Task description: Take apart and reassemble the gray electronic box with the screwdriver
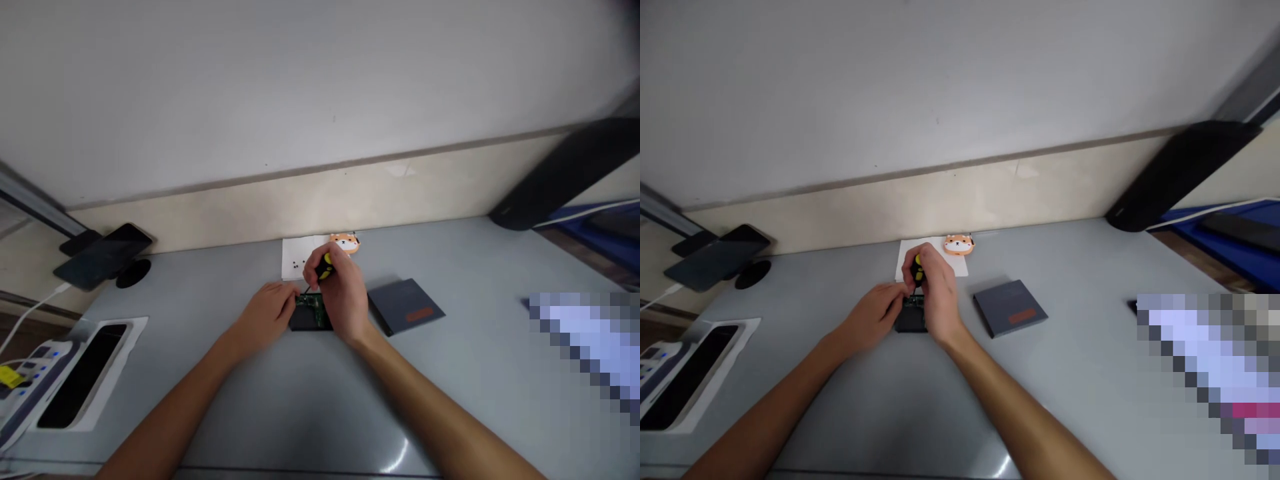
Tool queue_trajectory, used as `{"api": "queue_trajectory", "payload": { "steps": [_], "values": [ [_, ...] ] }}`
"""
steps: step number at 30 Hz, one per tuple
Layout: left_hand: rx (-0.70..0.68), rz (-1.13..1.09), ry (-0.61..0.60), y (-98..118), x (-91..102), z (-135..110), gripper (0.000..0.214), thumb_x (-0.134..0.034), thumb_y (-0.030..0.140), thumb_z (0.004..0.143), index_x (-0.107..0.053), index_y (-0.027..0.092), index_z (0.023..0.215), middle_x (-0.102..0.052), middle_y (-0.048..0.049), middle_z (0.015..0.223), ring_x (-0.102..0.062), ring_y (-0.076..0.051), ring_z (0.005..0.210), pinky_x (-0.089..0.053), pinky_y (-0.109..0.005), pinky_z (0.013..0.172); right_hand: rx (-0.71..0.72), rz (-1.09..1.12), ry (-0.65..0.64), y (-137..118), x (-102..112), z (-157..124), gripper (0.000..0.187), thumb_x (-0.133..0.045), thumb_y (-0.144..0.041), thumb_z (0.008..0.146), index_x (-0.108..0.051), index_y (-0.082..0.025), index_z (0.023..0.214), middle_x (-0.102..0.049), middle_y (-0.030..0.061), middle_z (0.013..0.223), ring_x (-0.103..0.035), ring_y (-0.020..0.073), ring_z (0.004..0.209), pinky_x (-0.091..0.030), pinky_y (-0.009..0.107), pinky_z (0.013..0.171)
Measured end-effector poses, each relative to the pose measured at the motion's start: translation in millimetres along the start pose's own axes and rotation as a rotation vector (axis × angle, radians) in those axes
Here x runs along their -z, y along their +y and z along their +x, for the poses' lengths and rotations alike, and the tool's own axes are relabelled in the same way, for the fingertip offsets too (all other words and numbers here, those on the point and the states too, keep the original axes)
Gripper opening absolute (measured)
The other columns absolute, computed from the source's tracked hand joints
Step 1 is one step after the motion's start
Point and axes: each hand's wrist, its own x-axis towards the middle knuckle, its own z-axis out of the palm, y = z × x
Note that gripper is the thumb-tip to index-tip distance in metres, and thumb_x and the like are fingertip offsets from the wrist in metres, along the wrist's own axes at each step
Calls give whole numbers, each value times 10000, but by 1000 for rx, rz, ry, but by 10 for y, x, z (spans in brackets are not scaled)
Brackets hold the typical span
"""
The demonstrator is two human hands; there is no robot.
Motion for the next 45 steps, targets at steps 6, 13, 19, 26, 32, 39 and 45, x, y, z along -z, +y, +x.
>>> {"api": "queue_trajectory", "payload": {
  "steps": [6,13,19,26,32,39,45],
  "values": [
    [-12,8,1,8,18,0,219,-376,198,1051,-594,217,1043,-696,-45,999,-645,-215,956,-488,-373,889,22,-27,-18,15,-2,0,363,-456,-460,1028,-575,-227,777,-498,-2,670,-413,153,605,-324,331,626],
    [-24,9,4,-4,10,-2,229,-368,202,1056,-596,213,1048,-690,-40,971,-640,-208,925,-478,-362,868,27,14,-1,69,31,25,350,-473,-466,1017,-577,-227,783,-491,-5,670,-411,148,602,-316,326,614],
    [-31,-20,19,31,30,3,232,-370,188,1046,-597,212,1000,-686,-42,951,-637,-201,897,-482,-335,826,49,-9,-46,53,11,-3,350,-463,-442,1027,-584,-223,781,-493,-7,656,-420,148,597,-328,325,616],
    [-45,-21,9,16,40,3,225,-376,182,1046,-594,212,998,-688,-46,971,-639,-202,904,-482,-331,821,59,-18,-57,57,17,-4,354,-461,-448,1027,-581,-225,780,-493,-11,654,-422,149,592,-328,324,617],
    [-43,-27,23,-12,21,2,218,-378,200,1053,-593,216,1017,-687,-35,960,-642,-200,905,-480,-341,839,77,-95,-62,62,56,21,380,-456,-464,1027,-572,-219,760,-483,-8,652,-412,151,607,-320,322,623],
    [-45,-16,26,-39,-5,2,224,-374,214,1054,-597,219,1033,-696,-43,979,-652,-210,930,-486,-359,868,74,-88,-81,57,49,15,380,-446,-453,1030,-559,-219,754,-481,-10,657,-422,147,602,-334,315,610],
    [-44,-20,19,-26,3,4,222,-382,207,1047,-603,220,1049,-700,-47,991,-655,-211,937,-492,-362,864,49,-85,-74,30,41,-12,393,-445,-479,1027,-562,-222,753,-477,-4,655,-425,154,615,-351,316,616]
  ]
}}
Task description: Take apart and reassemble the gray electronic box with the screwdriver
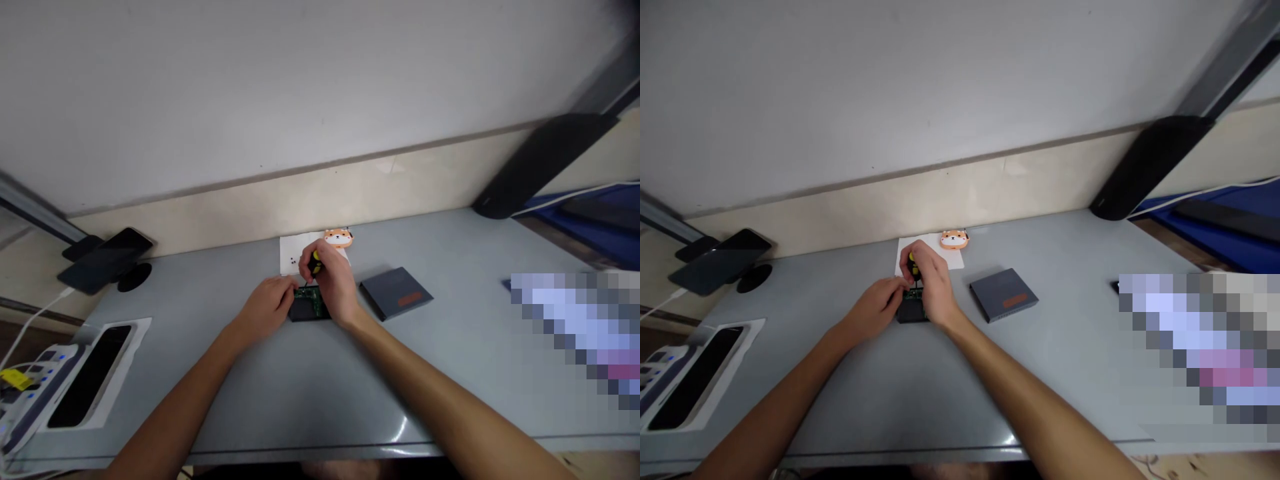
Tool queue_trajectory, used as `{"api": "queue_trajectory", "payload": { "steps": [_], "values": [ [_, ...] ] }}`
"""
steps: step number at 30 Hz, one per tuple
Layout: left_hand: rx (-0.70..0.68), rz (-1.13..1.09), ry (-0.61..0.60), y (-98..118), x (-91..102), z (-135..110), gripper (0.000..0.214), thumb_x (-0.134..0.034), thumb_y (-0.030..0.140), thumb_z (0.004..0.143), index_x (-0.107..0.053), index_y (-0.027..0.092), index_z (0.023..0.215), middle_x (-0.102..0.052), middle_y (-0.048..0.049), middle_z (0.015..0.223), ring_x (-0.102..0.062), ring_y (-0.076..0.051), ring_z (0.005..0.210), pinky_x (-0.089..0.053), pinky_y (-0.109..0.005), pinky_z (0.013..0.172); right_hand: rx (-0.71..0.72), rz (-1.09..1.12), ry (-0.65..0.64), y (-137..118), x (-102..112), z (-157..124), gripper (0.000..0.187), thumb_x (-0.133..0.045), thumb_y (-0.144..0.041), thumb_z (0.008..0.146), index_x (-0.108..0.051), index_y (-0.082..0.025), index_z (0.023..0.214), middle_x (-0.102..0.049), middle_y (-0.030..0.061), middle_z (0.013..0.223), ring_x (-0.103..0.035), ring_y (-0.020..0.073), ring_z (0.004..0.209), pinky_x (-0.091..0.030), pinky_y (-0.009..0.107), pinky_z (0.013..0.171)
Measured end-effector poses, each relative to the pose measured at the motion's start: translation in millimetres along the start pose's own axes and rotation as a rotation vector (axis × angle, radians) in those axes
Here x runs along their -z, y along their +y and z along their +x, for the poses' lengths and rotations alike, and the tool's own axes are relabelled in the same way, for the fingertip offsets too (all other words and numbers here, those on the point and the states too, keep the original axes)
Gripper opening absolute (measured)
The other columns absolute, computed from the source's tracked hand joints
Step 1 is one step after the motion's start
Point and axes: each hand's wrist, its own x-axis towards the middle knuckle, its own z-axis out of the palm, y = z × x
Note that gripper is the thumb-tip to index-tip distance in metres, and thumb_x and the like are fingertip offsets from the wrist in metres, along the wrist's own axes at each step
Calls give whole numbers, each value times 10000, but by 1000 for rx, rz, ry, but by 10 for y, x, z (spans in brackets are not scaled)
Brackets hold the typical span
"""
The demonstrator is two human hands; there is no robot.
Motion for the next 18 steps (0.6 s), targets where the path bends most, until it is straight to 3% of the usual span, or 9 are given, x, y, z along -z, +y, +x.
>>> {"api": "queue_trajectory", "payload": {
  "steps": [18],
  "values": [
    [11,16,8,28,10,-3,220,-351,204,1051,-566,210,1004,-662,-41,950,-624,-206,910,-471,-353,849,-18,-29,-56,-57,-23,-32,355,-444,-413,1034,-557,-214,762,-471,-10,682,-428,136,626,-360,308,625]
  ]
}}
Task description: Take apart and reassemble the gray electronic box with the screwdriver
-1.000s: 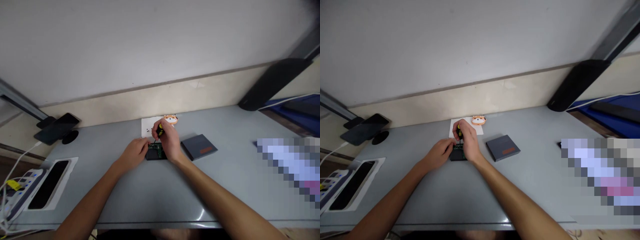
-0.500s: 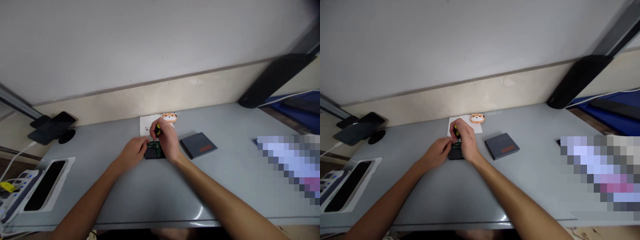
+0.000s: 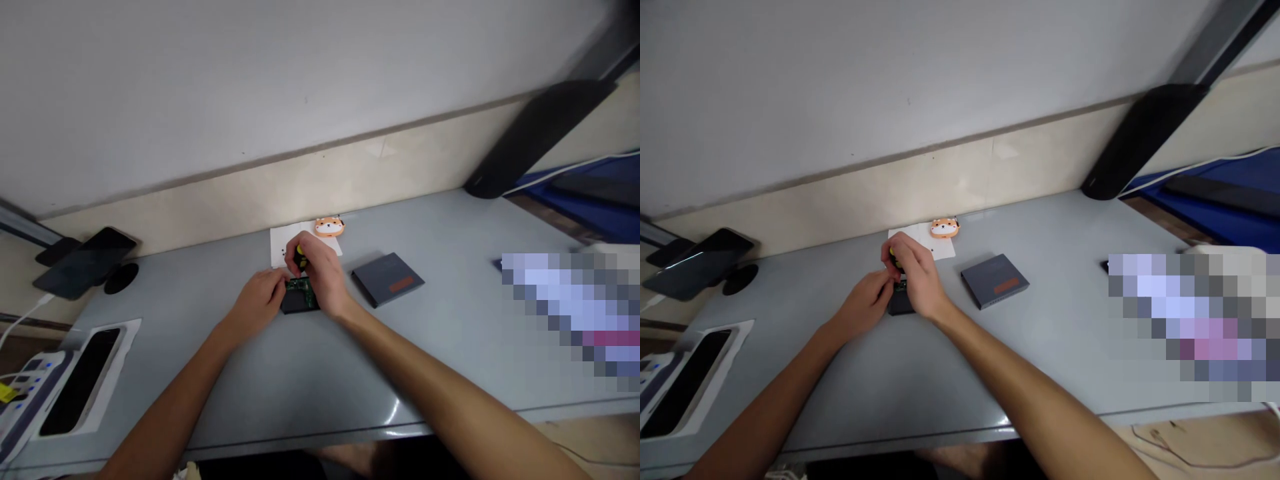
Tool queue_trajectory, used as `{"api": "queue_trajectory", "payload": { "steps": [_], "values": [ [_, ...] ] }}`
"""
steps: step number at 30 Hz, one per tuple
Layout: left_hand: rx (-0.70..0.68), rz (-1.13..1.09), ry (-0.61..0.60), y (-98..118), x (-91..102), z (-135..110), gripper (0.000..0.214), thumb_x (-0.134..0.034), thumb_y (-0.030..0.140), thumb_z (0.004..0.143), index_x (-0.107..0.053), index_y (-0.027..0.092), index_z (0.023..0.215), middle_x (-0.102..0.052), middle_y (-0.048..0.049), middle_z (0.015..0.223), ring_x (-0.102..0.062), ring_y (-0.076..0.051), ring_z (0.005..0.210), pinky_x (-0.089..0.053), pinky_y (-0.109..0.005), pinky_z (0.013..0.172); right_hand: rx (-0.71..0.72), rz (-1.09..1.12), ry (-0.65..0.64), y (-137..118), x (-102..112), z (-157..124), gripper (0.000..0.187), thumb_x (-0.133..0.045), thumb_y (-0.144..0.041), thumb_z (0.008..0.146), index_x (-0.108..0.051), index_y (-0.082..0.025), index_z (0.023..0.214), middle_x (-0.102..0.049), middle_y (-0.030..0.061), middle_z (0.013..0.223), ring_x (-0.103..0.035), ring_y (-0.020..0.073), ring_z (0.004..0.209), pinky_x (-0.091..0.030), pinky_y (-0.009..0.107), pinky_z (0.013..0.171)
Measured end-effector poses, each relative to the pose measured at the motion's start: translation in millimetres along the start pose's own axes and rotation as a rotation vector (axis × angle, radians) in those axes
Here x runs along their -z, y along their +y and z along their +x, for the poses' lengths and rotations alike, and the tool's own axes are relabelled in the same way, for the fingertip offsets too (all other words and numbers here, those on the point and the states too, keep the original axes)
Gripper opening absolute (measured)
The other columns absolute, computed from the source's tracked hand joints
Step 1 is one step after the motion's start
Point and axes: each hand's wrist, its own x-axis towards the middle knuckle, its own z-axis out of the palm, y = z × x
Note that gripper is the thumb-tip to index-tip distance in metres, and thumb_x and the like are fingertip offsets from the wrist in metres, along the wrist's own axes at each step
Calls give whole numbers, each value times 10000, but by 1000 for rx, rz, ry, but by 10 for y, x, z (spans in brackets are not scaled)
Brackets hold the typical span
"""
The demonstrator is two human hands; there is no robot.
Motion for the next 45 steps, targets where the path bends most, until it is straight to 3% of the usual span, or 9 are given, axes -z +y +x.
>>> {"api": "queue_trajectory", "payload": {
  "steps": [9,29,45],
  "values": [
    [1,6,-13,9,9,2,213,-366,187,1041,-563,211,965,-666,-40,939,-626,-206,897,-474,-362,846,1,144,50,68,-7,25,359,-481,-479,1003,-564,-224,765,-487,1,678,-427,144,590,-357,315,585],
    [4,-23,-4,-1,-9,-3,221,-374,200,1042,-593,220,1018,-685,-37,964,-641,-206,923,-480,-373,881,-24,125,82,17,12,39,362,-471,-505,992,-543,-230,769,-471,-2,663,-405,154,612,-346,316,615],
    [-7,-12,-3,-9,-9,-4,202,-370,192,1044,-555,216,967,-659,-30,925,-625,-203,886,-466,-357,837,-59,192,12,-13,-5,22,332,-476,-498,998,-565,-238,813,-475,4,690,-405,159,616,-341,313,590]
  ]
}}
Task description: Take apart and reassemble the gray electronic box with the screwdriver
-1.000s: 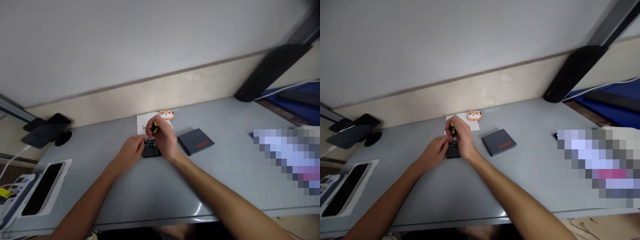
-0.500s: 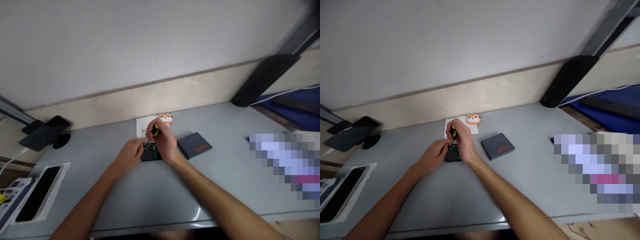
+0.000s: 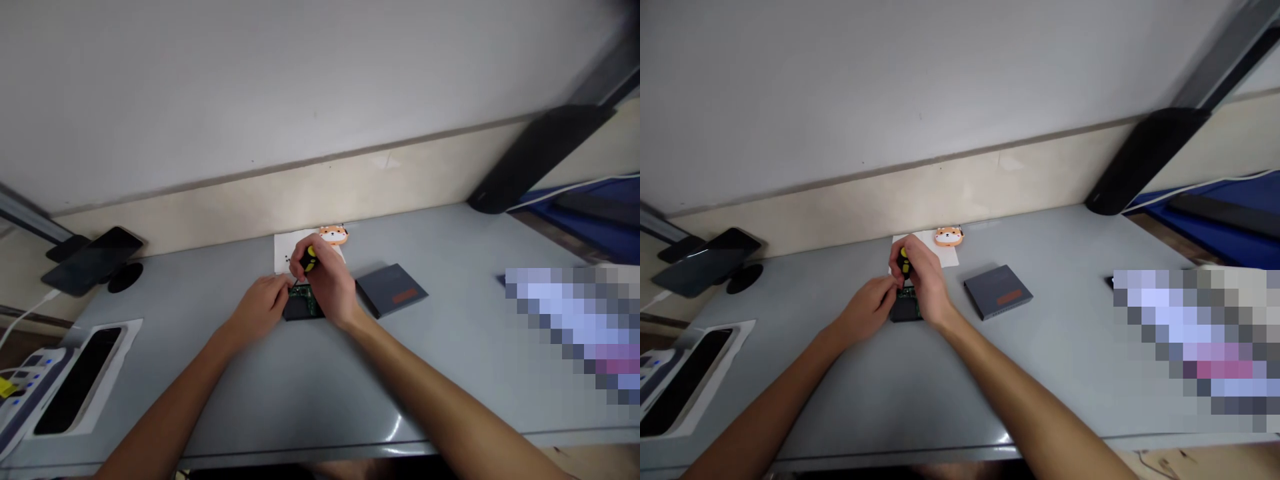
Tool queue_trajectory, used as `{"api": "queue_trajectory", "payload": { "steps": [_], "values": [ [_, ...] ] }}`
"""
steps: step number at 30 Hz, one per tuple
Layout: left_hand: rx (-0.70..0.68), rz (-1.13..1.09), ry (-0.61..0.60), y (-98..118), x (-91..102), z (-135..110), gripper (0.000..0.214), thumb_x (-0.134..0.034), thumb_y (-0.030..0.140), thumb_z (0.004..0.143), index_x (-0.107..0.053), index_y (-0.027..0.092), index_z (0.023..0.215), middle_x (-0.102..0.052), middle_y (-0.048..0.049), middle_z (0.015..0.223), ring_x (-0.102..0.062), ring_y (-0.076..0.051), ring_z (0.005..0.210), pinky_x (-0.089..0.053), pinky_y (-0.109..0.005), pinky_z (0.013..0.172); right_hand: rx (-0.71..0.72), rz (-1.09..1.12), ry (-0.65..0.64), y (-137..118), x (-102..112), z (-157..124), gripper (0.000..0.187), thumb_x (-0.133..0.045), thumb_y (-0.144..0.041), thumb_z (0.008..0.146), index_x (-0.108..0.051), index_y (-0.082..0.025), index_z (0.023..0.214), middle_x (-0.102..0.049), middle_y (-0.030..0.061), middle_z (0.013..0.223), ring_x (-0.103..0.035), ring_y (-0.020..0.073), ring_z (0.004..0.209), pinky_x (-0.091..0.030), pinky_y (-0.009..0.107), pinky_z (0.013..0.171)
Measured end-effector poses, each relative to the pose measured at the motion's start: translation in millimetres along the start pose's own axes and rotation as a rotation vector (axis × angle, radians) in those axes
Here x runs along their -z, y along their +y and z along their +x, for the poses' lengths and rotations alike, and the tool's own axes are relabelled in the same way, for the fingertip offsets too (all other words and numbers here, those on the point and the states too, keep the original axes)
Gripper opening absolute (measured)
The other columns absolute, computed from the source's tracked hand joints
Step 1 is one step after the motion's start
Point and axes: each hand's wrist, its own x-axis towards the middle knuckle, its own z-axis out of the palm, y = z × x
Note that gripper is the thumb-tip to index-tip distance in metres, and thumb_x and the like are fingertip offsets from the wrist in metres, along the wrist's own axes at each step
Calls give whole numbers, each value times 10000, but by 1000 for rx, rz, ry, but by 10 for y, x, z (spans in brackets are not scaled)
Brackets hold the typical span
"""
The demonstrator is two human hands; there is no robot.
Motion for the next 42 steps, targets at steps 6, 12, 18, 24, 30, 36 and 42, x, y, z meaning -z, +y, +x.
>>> {"api": "queue_trajectory", "payload": {
  "steps": [6,12,18,24,30,36,42],
  "values": [
    [16,-5,-2,2,5,-2,202,-382,192,1041,-578,218,1001,-685,-34,970,-637,-205,924,-467,-360,866,42,-92,10,1,50,25,340,-439,-461,1027,-571,-230,815,-467,1,666,-391,162,632,-313,322,626],
    [15,5,-1,15,17,6,208,-380,192,1043,-581,218,997,-680,-29,949,-637,-202,912,-469,-346,853,60,-99,5,35,68,40,342,-450,-457,1023,-574,-227,803,-476,3,669,-408,165,636,-317,324,640],
    [-10,10,2,2,10,19,199,-386,177,1031,-580,213,1008,-675,-32,932,-632,-198,875,-467,-335,811,53,-50,-41,17,25,4,334,-444,-422,1032,-581,-223,802,-469,3,663,-409,161,624,-321,324,631],
    [-2,2,12,-22,-5,18,211,-389,176,1031,-596,212,1027,-689,-33,940,-641,-196,880,-468,-337,825,68,4,-49,4,49,27,313,-443,-403,1026,-601,-214,833,-490,9,664,-411,160,631,-308,319,624],
    [-6,-1,-1,-24,-2,20,193,-391,175,1028,-581,207,1014,-680,-33,942,-640,-193,883,-465,-327,813,49,0,-55,4,40,24,324,-436,-397,1038,-592,-214,820,-499,9,661,-413,157,623,-313,319,621],
    [-21,17,4,-13,6,27,192,-383,165,1023,-567,210,992,-656,-28,900,-619,-192,843,-457,-323,781,37,-19,-70,2,27,11,326,-449,-413,1035,-588,-217,815,-490,4,663,-414,154,623,-321,316,623],
    [-33,9,5,-23,2,27,188,-382,168,1026,-562,209,990,-664,-33,912,-627,-195,857,-466,-328,802,29,-42,-71,18,27,10,318,-467,-434,1020,-579,-220,812,-485,1,659,-415,157,616,-335,312,613]
  ]
}}
